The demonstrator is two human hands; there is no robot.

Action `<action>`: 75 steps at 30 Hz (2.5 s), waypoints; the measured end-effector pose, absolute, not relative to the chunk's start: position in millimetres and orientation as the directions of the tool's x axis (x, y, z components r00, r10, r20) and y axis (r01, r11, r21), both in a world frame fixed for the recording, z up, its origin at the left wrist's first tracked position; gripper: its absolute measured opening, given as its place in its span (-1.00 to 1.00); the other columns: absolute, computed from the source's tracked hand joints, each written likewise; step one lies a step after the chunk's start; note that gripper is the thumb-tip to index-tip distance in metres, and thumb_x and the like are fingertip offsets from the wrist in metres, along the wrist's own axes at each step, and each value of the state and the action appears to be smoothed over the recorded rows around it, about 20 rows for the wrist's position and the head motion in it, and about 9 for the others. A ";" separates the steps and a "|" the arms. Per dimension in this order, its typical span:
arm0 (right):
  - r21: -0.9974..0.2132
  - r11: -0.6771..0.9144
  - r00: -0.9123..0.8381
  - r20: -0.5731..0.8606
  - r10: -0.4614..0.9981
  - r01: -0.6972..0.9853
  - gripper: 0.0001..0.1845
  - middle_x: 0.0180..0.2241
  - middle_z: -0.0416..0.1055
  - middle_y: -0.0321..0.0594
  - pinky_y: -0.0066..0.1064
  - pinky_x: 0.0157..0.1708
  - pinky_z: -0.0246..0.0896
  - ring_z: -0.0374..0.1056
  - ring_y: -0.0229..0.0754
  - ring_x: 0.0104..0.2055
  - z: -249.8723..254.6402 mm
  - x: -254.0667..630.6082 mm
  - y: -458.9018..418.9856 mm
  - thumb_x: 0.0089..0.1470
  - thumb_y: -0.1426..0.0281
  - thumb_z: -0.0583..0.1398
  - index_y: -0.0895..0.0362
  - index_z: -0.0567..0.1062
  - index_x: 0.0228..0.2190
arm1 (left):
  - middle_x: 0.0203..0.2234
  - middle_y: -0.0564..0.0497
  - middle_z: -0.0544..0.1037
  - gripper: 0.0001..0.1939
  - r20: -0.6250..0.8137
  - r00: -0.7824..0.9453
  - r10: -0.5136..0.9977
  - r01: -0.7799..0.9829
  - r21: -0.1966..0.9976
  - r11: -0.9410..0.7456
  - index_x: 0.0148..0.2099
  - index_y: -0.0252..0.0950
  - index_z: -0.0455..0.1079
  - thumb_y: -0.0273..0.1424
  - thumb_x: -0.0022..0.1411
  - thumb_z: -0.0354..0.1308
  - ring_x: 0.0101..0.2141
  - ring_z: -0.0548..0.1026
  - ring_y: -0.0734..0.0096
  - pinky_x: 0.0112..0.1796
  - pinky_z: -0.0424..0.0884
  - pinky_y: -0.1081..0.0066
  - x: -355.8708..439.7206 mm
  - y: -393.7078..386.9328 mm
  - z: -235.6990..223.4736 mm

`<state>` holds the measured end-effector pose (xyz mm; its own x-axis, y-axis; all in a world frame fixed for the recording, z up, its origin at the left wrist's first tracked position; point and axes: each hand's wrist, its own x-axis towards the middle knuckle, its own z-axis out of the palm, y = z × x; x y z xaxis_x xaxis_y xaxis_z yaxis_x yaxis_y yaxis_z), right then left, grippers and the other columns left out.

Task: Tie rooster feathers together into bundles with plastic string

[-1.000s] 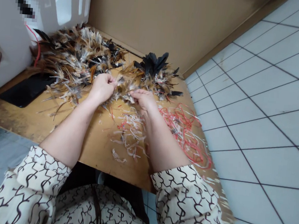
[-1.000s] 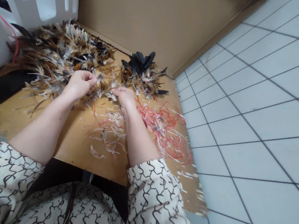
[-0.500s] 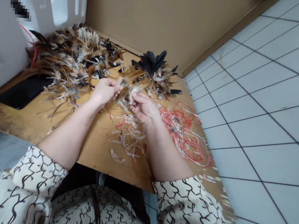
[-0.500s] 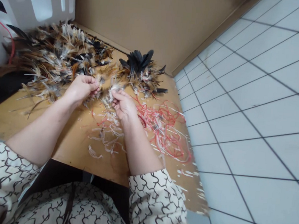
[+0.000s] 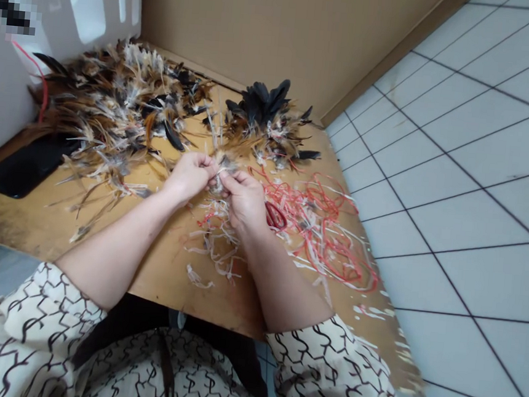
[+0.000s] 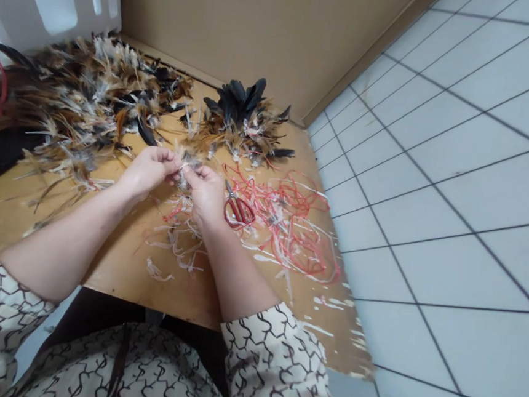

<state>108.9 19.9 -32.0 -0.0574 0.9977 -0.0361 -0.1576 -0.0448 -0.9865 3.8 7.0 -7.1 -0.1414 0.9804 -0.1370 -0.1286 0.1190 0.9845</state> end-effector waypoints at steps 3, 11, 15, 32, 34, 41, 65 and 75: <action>-0.989 -0.014 -0.063 -0.005 0.998 -0.148 -0.74 -0.69 0.29 -0.44 -0.51 -0.51 0.12 0.18 -0.41 -0.61 -35.0 110.3 19.3 -0.29 0.33 0.31 0.13 0.31 -0.66 | -0.82 0.13 0.31 -0.68 -0.146 -0.135 0.980 -0.131 0.983 0.129 -0.66 -0.34 0.24 -0.66 0.10 0.05 -0.74 0.24 0.64 -0.61 0.19 0.57 5.3 6.1 -6.8; -0.977 0.041 -0.046 0.052 0.998 -0.208 -0.76 -0.64 0.38 -0.41 -0.49 -0.47 0.19 0.25 -0.39 -0.58 -43.4 112.2 20.7 -0.31 0.33 0.33 0.14 0.37 -0.61 | -0.83 0.14 0.31 -0.72 -0.149 -0.130 0.980 -0.139 0.982 0.131 -0.63 -0.36 0.26 -0.69 0.06 0.04 -0.75 0.27 0.65 -0.62 0.21 0.62 8.6 4.2 -7.0; -0.981 0.062 -0.037 0.070 0.997 -0.182 -0.78 -0.63 0.38 -0.42 -0.50 -0.48 0.18 0.25 -0.40 -0.58 -47.3 112.8 22.1 -0.28 0.35 0.32 0.14 0.38 -0.60 | -0.83 0.15 0.31 -0.74 -0.151 -0.151 0.977 -0.135 0.982 0.131 -0.62 -0.36 0.25 -0.71 0.02 0.05 -0.75 0.27 0.65 -0.63 0.22 0.62 9.9 3.6 -7.0; -0.972 -0.007 -0.163 0.032 0.986 -0.234 -0.66 -0.54 0.49 -0.35 -0.37 -0.30 0.33 0.38 -0.30 -0.47 -38.0 115.0 16.7 -0.40 0.27 0.40 0.14 0.46 -0.51 | -0.84 0.18 0.29 -0.76 -0.046 -0.186 0.981 -0.161 0.987 0.016 -0.62 -0.35 0.25 -0.72 -0.03 0.10 -0.77 0.22 0.67 -0.64 0.14 0.62 7.2 7.8 -13.7; -0.976 0.005 -0.147 0.038 0.988 -0.219 -0.65 -0.56 0.47 -0.36 -0.37 -0.33 0.33 0.37 -0.30 -0.49 -38.0 114.9 16.2 -0.40 0.25 0.40 0.14 0.46 -0.52 | -0.84 0.17 0.30 -0.75 -0.034 -0.178 0.983 -0.159 0.987 0.006 -0.62 -0.35 0.25 -0.72 -0.02 0.09 -0.77 0.22 0.66 -0.64 0.13 0.62 7.4 7.8 -14.5; -0.976 0.050 -0.055 0.063 0.996 -0.214 -0.72 -0.64 0.41 -0.40 -0.45 -0.47 0.25 0.29 -0.35 -0.58 -39.4 114.9 17.4 -0.35 0.29 0.37 0.14 0.38 -0.62 | -0.85 0.17 0.30 -0.75 -0.024 -0.170 0.985 -0.145 0.989 -0.001 -0.63 -0.35 0.26 -0.71 -0.03 0.10 -0.78 0.21 0.65 -0.65 0.12 0.60 8.1 7.3 -15.7; -0.983 0.122 -0.029 0.127 0.991 -0.136 -0.86 -0.56 0.42 -0.38 -0.40 -0.37 0.26 0.31 -0.32 -0.51 -41.2 119.1 20.4 -0.25 0.38 0.27 0.12 0.40 -0.55 | -0.81 0.11 0.37 -0.79 -0.131 -0.067 0.989 -0.181 0.977 0.117 -0.66 -0.36 0.32 -0.66 -0.06 0.14 -0.73 0.29 0.61 -0.60 0.26 0.56 7.1 0.2 -1.9; -0.984 0.128 -0.008 0.130 0.991 -0.125 -0.85 -0.55 0.44 -0.37 -0.39 -0.36 0.28 0.34 -0.30 -0.48 -42.0 119.7 20.5 -0.27 0.40 0.28 0.12 0.40 -0.55 | -0.82 0.14 0.34 -0.80 -0.094 -0.069 0.993 -0.166 0.983 0.081 -0.66 -0.36 0.31 -0.68 -0.12 0.18 -0.74 0.26 0.64 -0.61 0.25 0.58 7.0 2.8 -8.0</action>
<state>119.7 20.5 -42.0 -0.0075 0.9915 0.1299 -0.1246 0.1280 -0.9839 7.0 2.8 -8.0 -0.0692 0.9932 -0.0939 -0.1657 0.0814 0.9828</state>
